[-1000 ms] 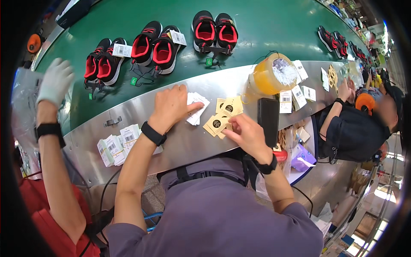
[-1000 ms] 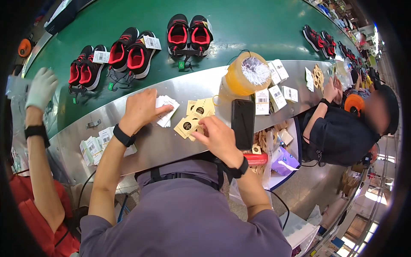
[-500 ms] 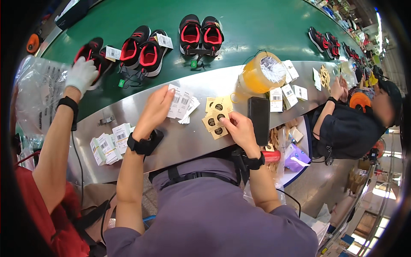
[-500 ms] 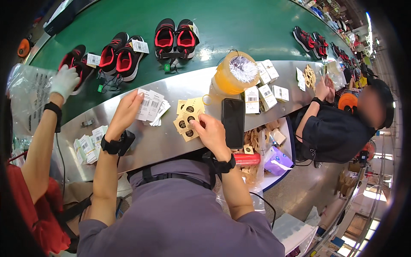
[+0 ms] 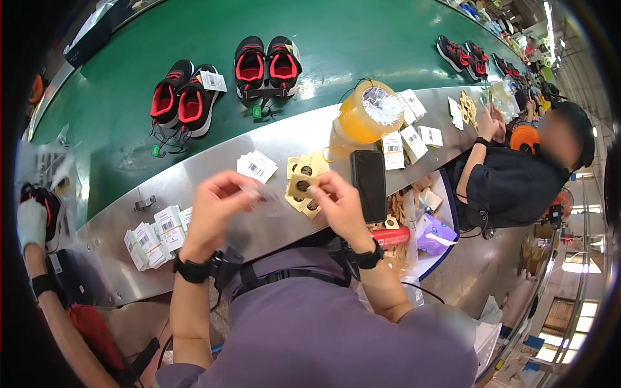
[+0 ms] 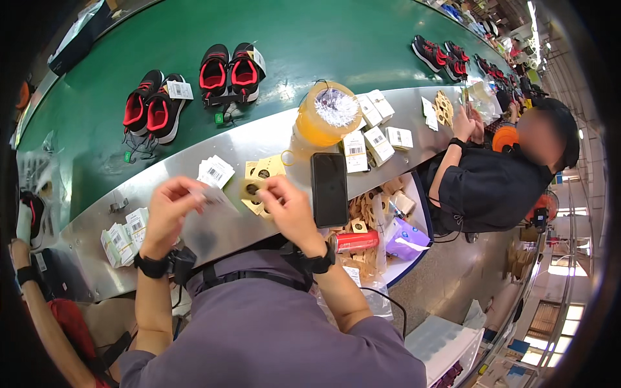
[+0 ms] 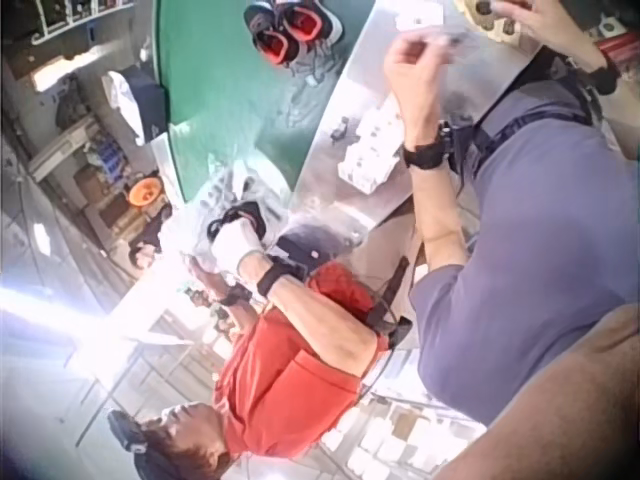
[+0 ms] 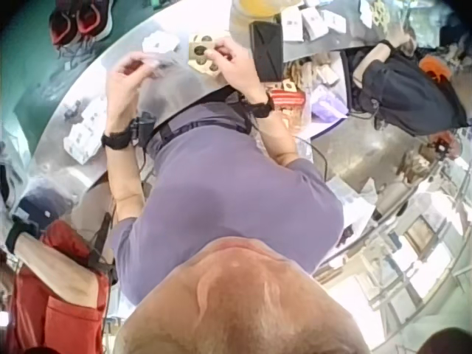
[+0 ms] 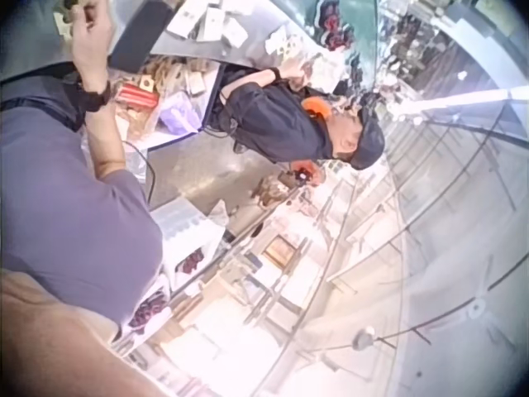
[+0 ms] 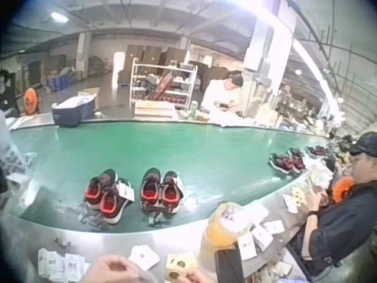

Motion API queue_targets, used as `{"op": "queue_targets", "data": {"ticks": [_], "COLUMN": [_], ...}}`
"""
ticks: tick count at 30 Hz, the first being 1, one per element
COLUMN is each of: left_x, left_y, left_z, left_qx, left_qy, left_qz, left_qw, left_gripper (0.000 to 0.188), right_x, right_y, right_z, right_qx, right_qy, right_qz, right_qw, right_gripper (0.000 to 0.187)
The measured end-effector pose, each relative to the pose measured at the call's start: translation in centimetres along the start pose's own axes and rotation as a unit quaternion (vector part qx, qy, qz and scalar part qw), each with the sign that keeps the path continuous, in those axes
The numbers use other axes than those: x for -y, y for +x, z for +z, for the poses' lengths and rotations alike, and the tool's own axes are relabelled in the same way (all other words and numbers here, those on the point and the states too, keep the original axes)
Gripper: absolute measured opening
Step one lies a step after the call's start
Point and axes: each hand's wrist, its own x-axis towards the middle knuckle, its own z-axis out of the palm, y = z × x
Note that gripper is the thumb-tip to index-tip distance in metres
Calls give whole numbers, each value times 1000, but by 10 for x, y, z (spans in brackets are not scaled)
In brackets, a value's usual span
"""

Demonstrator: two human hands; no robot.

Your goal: The person attaches price tags to a series of black and red sneakers on a green conveyor belt. They peel tags from a sheet, affix them to the shoe tongue, and move the shoes along the line. A coworker is visible working on the same task in the background.

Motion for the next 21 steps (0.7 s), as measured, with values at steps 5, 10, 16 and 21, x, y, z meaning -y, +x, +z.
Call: {"op": "queue_targets", "data": {"ticks": [5, 10, 16, 21], "left_x": [11, 13, 17, 23], "left_y": [-3, -5, -10, -12], "left_z": [20, 23, 10, 9], "left_qx": [22, -28, -84, -53], "left_qy": [132, 107, 13, 13], "left_qz": [50, 19, 32, 12], "left_qw": [990, 994, 996, 998], "left_gripper": [14, 18, 16, 17], "right_x": [29, 30, 23, 9], "right_y": [-4, -5, 21, 40], "right_z": [9, 11, -62, -124], "right_qx": [100, 103, -307, -348], "right_qy": [65, 1, -111, -461], "right_qz": [-43, -73, -124, -246], "right_qw": [992, 992, 937, 778], "right_gripper": [19, 20, 15, 12]}}
